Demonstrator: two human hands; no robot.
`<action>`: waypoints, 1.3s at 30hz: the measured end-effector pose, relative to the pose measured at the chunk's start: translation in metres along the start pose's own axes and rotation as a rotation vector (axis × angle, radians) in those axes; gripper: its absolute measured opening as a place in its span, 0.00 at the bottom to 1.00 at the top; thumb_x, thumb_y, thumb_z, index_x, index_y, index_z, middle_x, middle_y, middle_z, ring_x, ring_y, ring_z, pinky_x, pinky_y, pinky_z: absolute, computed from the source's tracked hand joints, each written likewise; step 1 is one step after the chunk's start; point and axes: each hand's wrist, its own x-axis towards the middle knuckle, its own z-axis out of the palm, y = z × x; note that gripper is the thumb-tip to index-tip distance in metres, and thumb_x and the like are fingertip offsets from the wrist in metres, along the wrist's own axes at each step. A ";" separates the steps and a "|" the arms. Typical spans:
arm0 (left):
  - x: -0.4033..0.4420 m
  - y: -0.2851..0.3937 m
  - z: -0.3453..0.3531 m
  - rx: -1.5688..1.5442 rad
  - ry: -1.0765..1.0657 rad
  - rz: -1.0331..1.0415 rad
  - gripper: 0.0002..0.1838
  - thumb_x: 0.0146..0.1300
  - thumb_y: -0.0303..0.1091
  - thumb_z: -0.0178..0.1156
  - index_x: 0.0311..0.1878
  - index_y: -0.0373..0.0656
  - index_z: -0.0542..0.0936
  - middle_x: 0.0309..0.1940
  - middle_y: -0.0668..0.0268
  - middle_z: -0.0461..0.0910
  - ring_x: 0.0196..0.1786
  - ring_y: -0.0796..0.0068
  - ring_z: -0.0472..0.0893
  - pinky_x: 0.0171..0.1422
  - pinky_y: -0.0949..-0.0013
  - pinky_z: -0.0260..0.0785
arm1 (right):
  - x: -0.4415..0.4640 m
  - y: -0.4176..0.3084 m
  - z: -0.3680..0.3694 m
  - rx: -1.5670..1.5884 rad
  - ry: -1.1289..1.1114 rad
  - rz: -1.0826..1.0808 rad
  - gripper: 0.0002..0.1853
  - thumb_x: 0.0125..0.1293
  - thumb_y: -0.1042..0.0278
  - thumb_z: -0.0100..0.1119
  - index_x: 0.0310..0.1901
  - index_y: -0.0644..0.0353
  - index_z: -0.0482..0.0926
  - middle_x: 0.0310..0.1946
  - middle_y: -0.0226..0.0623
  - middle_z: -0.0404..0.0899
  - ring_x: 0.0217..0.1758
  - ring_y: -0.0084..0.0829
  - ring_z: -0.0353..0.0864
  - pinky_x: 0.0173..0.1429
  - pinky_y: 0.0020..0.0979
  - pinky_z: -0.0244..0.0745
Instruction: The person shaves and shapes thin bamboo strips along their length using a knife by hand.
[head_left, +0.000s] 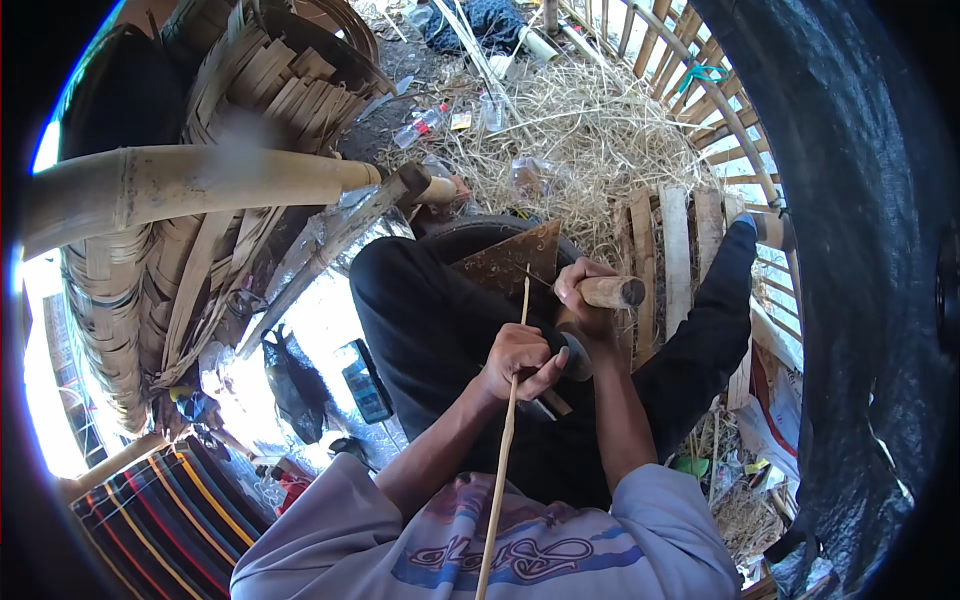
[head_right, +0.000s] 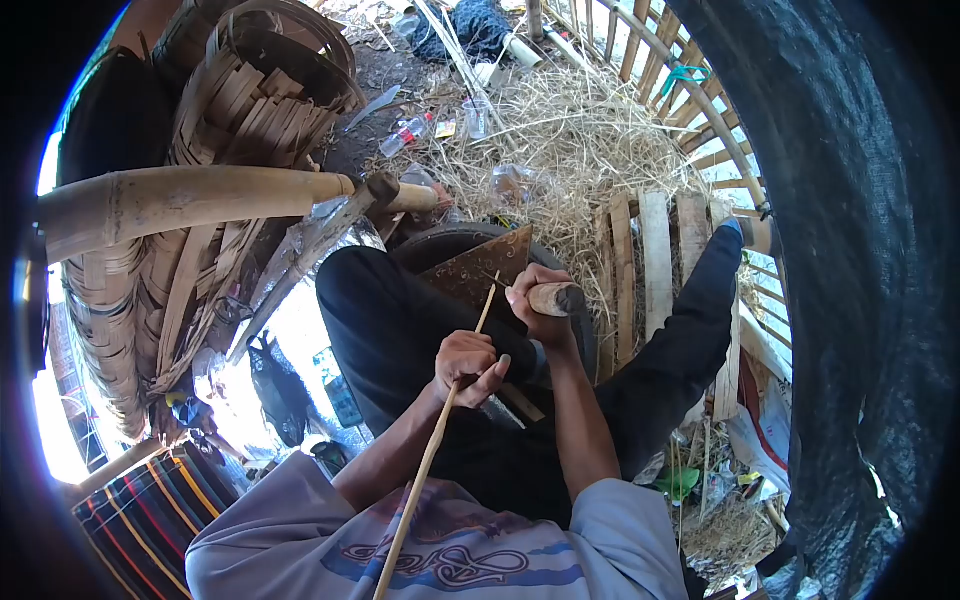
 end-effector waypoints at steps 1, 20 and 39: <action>0.000 0.001 -0.002 0.000 0.015 -0.014 0.23 0.56 0.17 0.55 0.12 0.46 0.58 0.07 0.69 0.58 0.08 0.70 0.57 0.17 0.66 0.45 | 0.003 -0.007 0.004 -0.025 -0.003 0.005 0.10 0.53 0.74 0.59 0.21 0.59 0.66 0.18 0.28 0.70 0.21 0.18 0.67 0.27 0.23 0.61; -0.002 0.004 -0.010 0.054 0.038 -0.008 0.22 0.56 0.16 0.54 0.12 0.45 0.58 0.06 0.68 0.58 0.07 0.70 0.56 0.17 0.66 0.45 | -0.009 -0.047 0.021 0.425 0.017 -0.037 0.15 0.55 0.69 0.61 0.19 0.60 0.64 0.16 0.31 0.68 0.19 0.21 0.65 0.28 0.26 0.64; -0.009 0.000 -0.004 0.089 0.119 -0.010 0.22 0.54 0.18 0.56 0.11 0.45 0.58 0.07 0.68 0.58 0.08 0.69 0.58 0.16 0.66 0.47 | -0.016 -0.040 0.008 0.357 0.006 -0.103 0.12 0.57 0.72 0.58 0.22 0.60 0.64 0.16 0.31 0.65 0.19 0.21 0.62 0.26 0.25 0.59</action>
